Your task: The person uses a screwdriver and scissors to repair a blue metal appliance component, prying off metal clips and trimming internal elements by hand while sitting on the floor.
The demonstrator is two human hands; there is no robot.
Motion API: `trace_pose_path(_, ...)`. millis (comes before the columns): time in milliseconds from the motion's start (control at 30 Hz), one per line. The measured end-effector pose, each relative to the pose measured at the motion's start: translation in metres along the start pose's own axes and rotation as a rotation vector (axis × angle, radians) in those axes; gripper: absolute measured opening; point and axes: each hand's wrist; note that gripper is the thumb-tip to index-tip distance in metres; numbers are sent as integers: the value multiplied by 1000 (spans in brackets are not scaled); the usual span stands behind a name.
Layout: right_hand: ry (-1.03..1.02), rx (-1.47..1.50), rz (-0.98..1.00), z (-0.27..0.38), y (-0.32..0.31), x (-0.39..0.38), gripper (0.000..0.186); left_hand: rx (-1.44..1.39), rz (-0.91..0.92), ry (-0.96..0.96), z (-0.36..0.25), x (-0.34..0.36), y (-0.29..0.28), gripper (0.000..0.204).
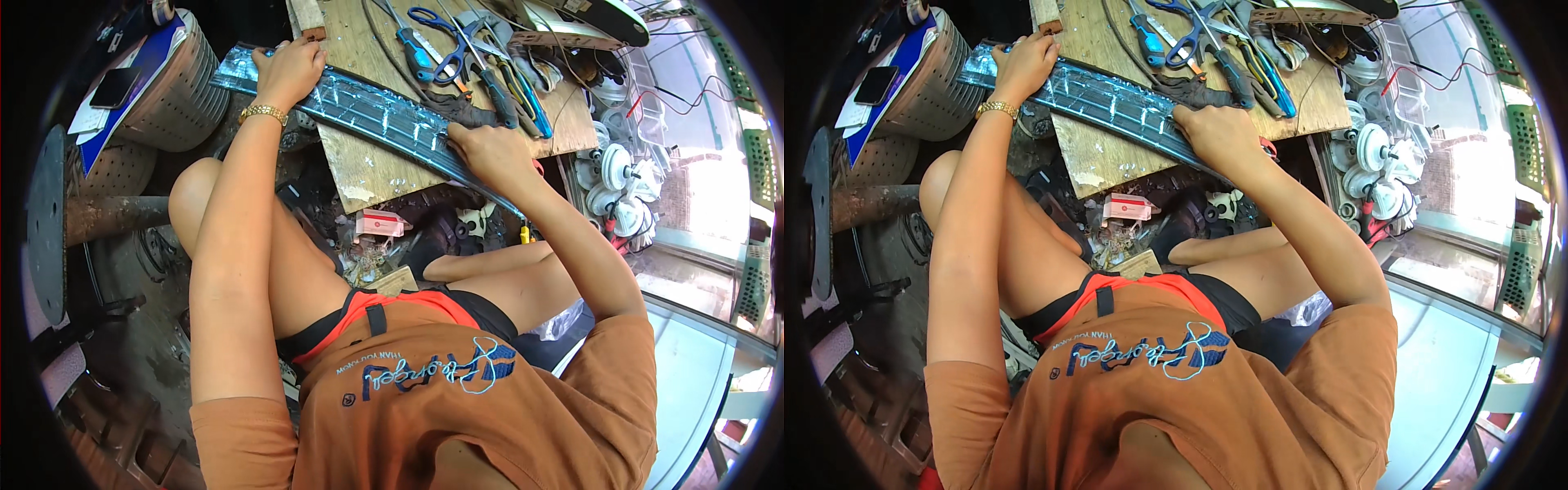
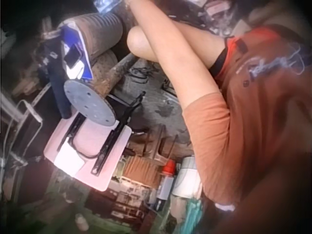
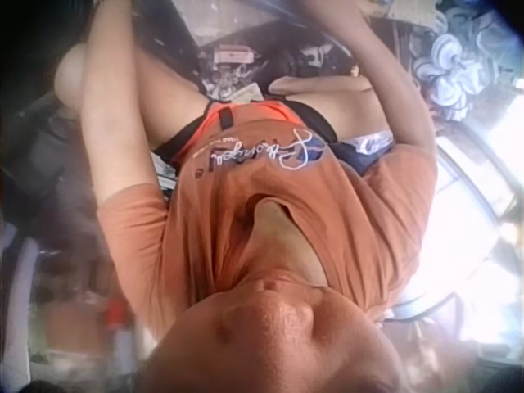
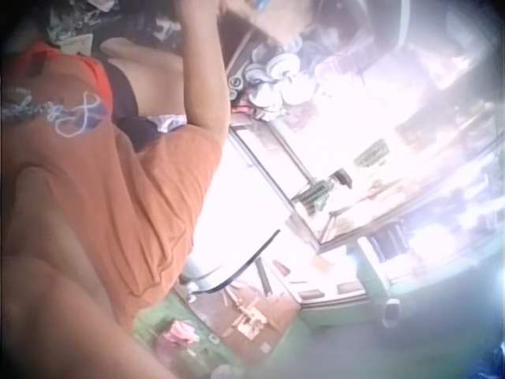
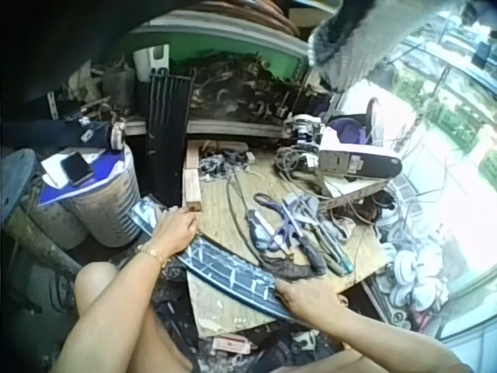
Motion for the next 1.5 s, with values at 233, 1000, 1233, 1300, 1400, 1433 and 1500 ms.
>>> trace_pose_path(233, 51, 91, -12, -6, -17, 22, 24, 18, -2, -25, -8, 0, -5, 35)
trace_pose_path(1000, -2, 47, -21, -18, -6, 6, 23, 65, 6, -53, -3, -6, -6, 32)
trace_pose_path(1233, 84, 0, -469, -101, 19, 81, 26, 25, -54, -20, -35, -9, -10, 30)
trace_pose_path(1300, 38, -223, -745, -106, 25, 107, 29, 10, -78, -16, -39, -9, -6, 28)
trace_pose_path(1400, 121, -149, -705, -84, 18, 115, 37, 25, -86, -25, -27, -19, -8, 27)
trace_pose_path(1433, 108, -62, -696, -68, 17, 103, 38, 35, -84, -47, -17, -24, -14, 27)
trace_pose_path(1500, 167, 36, -586, -67, 27, 67, 31, 12, -95, -42, -22, -22, -17, 27)
Point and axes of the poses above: each hand's wrist, its own x-axis towards the middle knuckle, its own y-axis out of the palm, z = x × y, and after that the axes turned 14 degrees about -z, right-handed
